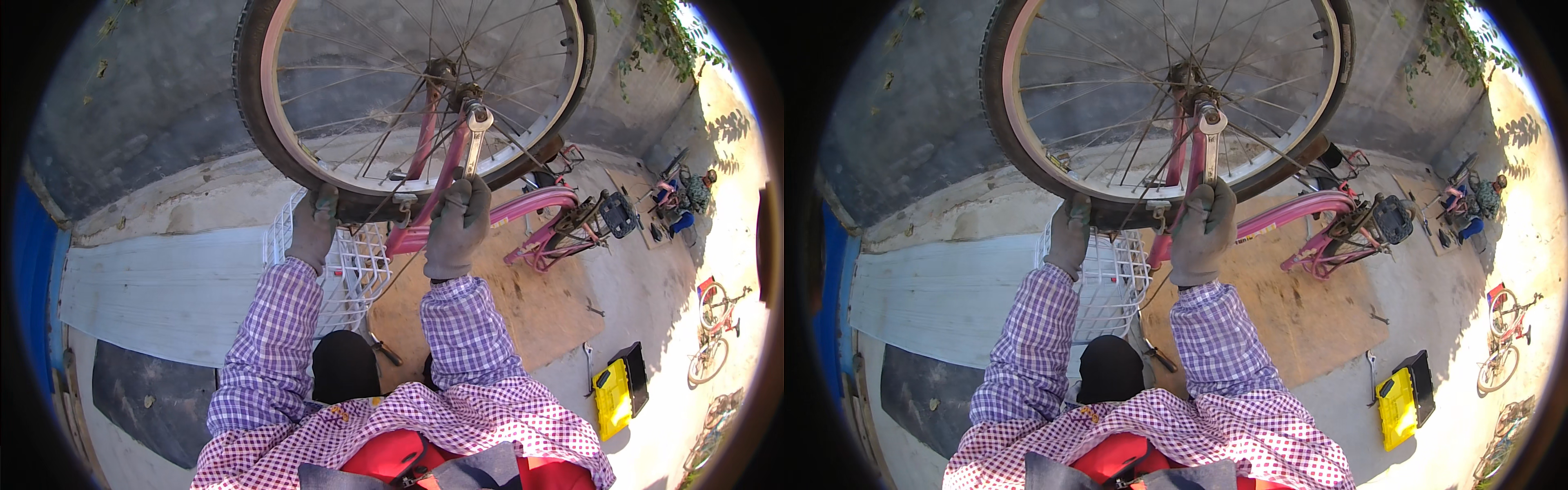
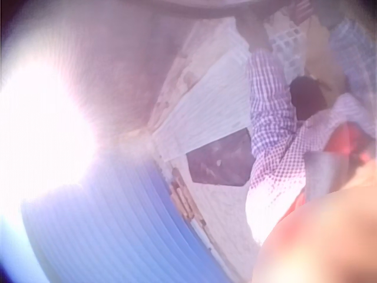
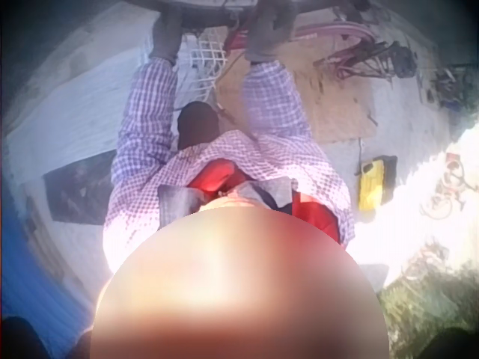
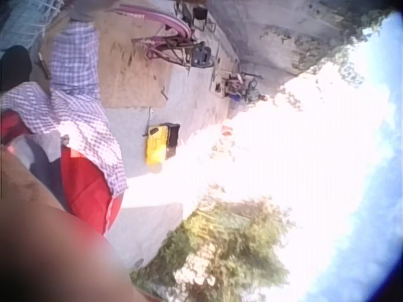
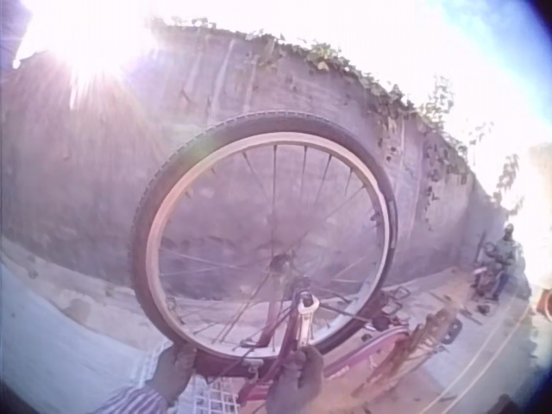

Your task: The person works on a pink bicycle that is upside down, using a wrench and pliers to adjust the rear wheel axle and brake cable. The person repositions the bicycle and continues tightening components near the rear hub and brake assembly.

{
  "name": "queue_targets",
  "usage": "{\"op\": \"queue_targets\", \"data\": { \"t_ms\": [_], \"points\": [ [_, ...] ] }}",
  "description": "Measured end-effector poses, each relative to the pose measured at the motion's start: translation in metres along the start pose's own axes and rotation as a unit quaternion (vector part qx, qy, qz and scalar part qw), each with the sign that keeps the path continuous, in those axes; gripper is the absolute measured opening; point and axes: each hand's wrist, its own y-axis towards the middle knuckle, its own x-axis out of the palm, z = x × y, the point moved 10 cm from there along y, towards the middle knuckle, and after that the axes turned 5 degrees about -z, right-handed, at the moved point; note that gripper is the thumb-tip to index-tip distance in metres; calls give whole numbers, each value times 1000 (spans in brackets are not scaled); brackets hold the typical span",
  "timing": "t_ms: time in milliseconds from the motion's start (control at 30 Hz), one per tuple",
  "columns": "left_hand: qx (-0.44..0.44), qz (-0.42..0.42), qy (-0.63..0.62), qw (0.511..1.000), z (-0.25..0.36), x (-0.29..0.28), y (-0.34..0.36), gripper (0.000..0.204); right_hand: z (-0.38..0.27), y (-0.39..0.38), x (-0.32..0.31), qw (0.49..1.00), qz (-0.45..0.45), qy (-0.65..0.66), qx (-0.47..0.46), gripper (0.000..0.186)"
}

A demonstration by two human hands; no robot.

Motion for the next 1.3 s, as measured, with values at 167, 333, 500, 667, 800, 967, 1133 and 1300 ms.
{"op": "queue_targets", "data": {
  "t_ms": [167,333,500,667,800,967,1133,1300],
  "points": [
    [14,-7,1,1000,14,-2,-5,58,5,4,2,993,-84,39,68,23],
    [-1,25,-1,1000,6,-11,-7,55,5,7,-5,989,-99,46,98,27],
    [54,20,-26,998,-27,-25,9,70,31,-27,-22,983,-130,49,118,26],
    [107,45,-113,987,-41,-41,5,85,87,-98,-69,956,-192,4,223,22],
    [83,46,-95,991,-30,-41,-4,102,127,-166,-112,918,-195,-37,342,19],
    [149,73,-88,982,-9,-48,-14,75,148,-190,-117,895,-244,-44,371,20],
    [125,78,-74,986,-13,-54,-16,62,159,-195,-118,881,-245,-54,401,20],
    [58,29,33,997,-13,-39,-14,49,165,-201,-122,886,-222,-13,408,15]
  ]
}}
